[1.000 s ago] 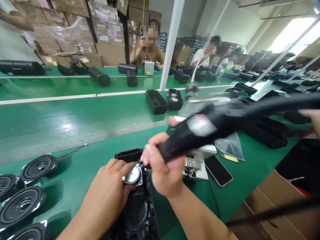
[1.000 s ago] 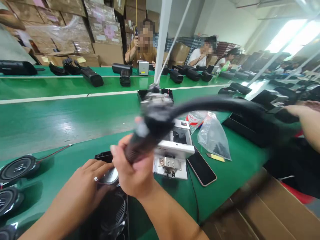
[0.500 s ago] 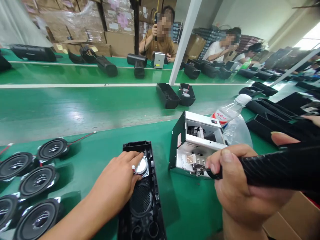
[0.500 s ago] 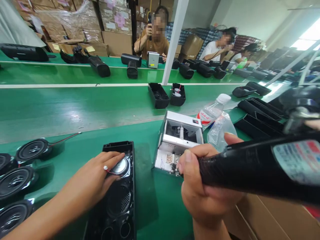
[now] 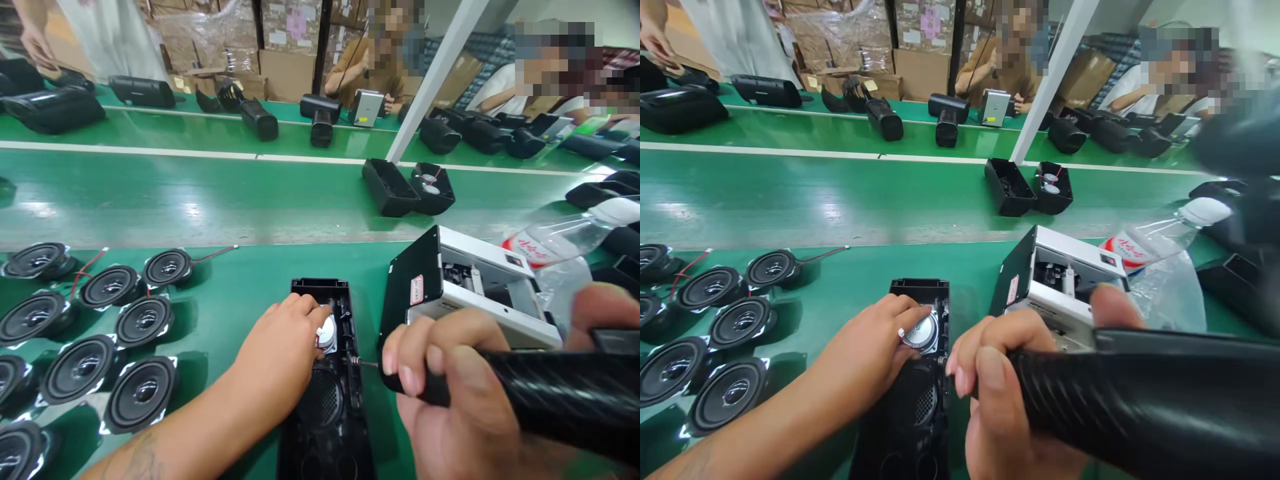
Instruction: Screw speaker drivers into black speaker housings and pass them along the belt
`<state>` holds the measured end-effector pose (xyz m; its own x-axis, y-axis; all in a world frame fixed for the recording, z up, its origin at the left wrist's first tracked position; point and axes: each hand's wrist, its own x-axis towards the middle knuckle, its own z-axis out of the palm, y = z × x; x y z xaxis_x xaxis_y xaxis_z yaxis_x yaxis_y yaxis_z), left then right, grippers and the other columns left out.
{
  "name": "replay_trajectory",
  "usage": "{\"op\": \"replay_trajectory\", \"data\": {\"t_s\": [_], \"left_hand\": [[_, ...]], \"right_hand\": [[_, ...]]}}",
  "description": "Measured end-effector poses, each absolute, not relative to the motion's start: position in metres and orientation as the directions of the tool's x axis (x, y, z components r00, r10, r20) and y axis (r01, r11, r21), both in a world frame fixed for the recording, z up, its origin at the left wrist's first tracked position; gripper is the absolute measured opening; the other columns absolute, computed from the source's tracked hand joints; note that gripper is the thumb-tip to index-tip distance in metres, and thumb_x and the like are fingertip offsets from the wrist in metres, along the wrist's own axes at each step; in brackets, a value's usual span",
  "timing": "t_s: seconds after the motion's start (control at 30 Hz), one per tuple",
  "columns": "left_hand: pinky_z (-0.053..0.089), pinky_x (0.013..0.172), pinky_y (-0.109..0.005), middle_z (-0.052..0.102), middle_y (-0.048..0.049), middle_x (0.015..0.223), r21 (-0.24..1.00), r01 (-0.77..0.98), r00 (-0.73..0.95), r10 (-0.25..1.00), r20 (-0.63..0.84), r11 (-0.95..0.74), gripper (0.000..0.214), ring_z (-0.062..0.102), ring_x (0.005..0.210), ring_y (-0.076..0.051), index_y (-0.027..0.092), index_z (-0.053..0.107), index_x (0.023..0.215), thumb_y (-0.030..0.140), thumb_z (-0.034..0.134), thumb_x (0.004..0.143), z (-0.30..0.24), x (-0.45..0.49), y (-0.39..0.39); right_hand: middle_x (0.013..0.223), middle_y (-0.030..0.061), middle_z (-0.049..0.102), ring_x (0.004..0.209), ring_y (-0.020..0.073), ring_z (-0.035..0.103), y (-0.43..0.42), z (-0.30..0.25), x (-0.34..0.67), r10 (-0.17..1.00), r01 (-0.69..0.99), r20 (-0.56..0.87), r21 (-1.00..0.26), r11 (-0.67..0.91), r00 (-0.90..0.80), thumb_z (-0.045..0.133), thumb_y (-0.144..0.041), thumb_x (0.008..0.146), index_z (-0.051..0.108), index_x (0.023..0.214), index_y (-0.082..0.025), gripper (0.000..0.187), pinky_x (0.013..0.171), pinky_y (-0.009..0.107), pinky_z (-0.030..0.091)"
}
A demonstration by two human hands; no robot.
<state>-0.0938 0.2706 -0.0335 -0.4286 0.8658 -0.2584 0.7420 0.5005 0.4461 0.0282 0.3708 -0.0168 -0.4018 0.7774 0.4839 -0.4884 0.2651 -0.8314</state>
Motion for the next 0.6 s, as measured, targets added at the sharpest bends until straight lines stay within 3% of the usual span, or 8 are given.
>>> {"op": "replay_trajectory", "data": {"t_s": [0.1, 0.17, 0.43, 0.6], "left_hand": [[0.056, 0.108, -0.050, 0.074, -0.0074, 0.130, 0.458, 0.739, -0.419, 0.869, -0.261, 0.494, 0.044, 0.065, 0.124, -0.032, 0.020, 0.071, 0.145, 0.007, 0.070, 0.103, -0.032, -0.095, 0.271], [0.056, 0.108, -0.052, 0.074, -0.0076, 0.130, 0.451, 0.741, -0.413, 0.867, -0.278, 0.497, 0.044, 0.065, 0.125, -0.032, 0.020, 0.070, 0.145, 0.007, 0.069, 0.103, -0.031, -0.095, 0.272], [0.058, 0.106, -0.052, 0.074, -0.0072, 0.128, 0.430, 0.766, -0.400, 0.878, -0.263, 0.478, 0.042, 0.065, 0.123, -0.033, 0.020, 0.070, 0.144, 0.007, 0.065, 0.105, -0.035, -0.095, 0.272], [0.060, 0.105, -0.054, 0.075, -0.0088, 0.126, 0.428, 0.775, -0.394, 0.885, -0.249, 0.466, 0.043, 0.066, 0.123, -0.034, 0.018, 0.070, 0.144, 0.005, 0.065, 0.103, -0.034, -0.094, 0.274]], "right_hand": [[0.073, -0.0112, 0.060, 0.051, 0.0153, 0.054, 0.371, -0.030, 0.016, 0.778, -0.499, 0.504, -0.817, 0.289, -0.375, 0.068, -0.011, 0.101, 0.051, 0.146, -0.035, 0.054, 0.052, 0.034, 0.052], [0.076, -0.0119, 0.062, 0.054, 0.0154, 0.056, 0.373, -0.039, 0.013, 0.768, -0.492, 0.509, -0.819, 0.294, -0.388, 0.065, -0.008, 0.102, 0.039, 0.157, -0.037, 0.067, 0.055, 0.035, 0.053], [0.075, -0.0118, 0.062, 0.052, 0.0153, 0.054, 0.374, -0.049, 0.007, 0.761, -0.489, 0.494, -0.830, 0.269, -0.420, 0.067, -0.010, 0.101, 0.034, 0.157, -0.026, 0.067, 0.053, 0.035, 0.051], [0.077, -0.0106, 0.061, 0.054, 0.0140, 0.055, 0.376, -0.061, 0.012, 0.710, -0.498, 0.542, -0.812, 0.305, -0.449, 0.066, -0.008, 0.104, 0.042, 0.150, -0.033, 0.057, 0.057, 0.034, 0.052]]}}
